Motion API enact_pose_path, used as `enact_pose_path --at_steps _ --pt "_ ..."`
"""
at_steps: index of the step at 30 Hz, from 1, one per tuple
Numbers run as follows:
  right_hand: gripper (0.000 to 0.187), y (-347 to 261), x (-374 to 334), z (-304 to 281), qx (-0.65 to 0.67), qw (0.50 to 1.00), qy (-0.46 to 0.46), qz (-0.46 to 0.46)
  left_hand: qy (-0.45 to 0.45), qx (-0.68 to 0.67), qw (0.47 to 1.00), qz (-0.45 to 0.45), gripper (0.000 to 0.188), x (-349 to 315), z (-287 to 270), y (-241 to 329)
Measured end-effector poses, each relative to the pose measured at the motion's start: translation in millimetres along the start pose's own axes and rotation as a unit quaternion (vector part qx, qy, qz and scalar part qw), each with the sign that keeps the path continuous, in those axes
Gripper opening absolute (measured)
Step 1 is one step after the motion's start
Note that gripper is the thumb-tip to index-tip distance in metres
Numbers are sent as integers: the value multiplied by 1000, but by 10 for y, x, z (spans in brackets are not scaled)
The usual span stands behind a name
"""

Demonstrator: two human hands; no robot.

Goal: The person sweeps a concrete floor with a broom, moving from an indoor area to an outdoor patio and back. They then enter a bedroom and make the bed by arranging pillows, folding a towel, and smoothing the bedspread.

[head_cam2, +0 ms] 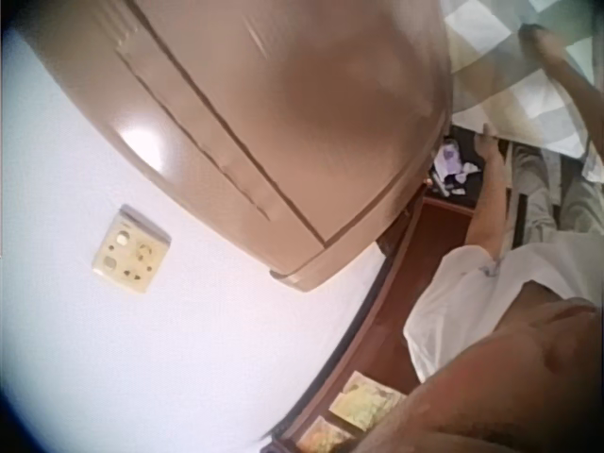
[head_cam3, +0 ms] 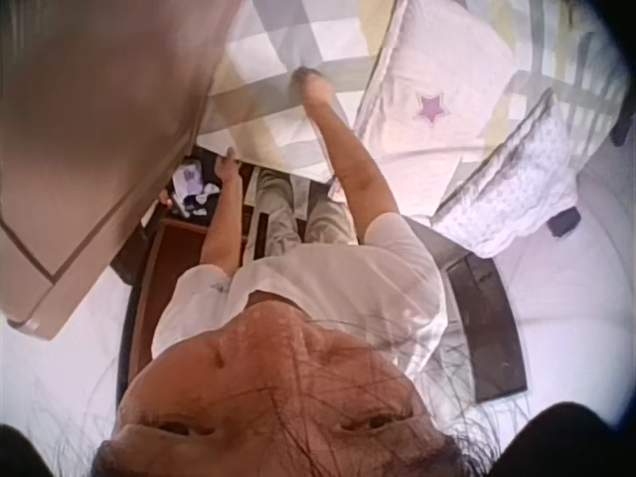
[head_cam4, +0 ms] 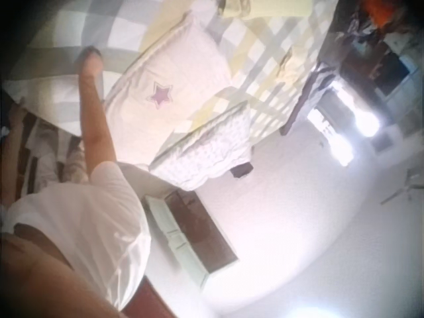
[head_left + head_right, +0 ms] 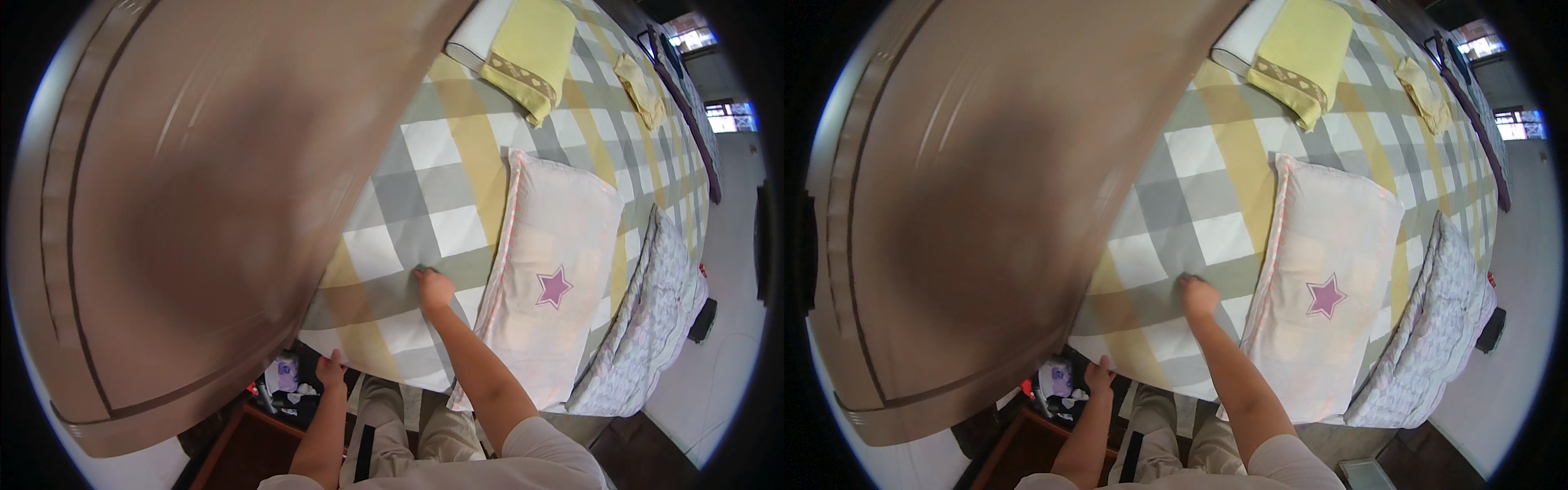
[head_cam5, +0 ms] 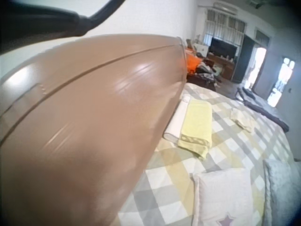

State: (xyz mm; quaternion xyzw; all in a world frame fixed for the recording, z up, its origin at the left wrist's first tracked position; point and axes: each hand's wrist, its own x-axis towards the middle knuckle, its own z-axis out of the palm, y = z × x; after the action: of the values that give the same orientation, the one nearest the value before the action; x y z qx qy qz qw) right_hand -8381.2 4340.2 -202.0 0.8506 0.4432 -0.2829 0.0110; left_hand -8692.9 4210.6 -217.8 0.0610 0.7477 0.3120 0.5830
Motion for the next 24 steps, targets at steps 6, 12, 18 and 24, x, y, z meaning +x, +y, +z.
enact_pose_path --at_steps 6,12,18,24 --pt "28 372 0 -112 158 985 -27 -66 81 153 979 -107 44 86 142 196" --pt "15 1958 -410 -1075 203 915 347 -22 -14 252 936 245 46 -810 651 -264" --pt "69 4296 -701 -1319 87 876 313 356 -317 448 793 265 72 -1868 2119 -764" --pt "51 4536 -596 -1689 466 859 92 191 -337 458 812 133 73 -2209 2656 -976"
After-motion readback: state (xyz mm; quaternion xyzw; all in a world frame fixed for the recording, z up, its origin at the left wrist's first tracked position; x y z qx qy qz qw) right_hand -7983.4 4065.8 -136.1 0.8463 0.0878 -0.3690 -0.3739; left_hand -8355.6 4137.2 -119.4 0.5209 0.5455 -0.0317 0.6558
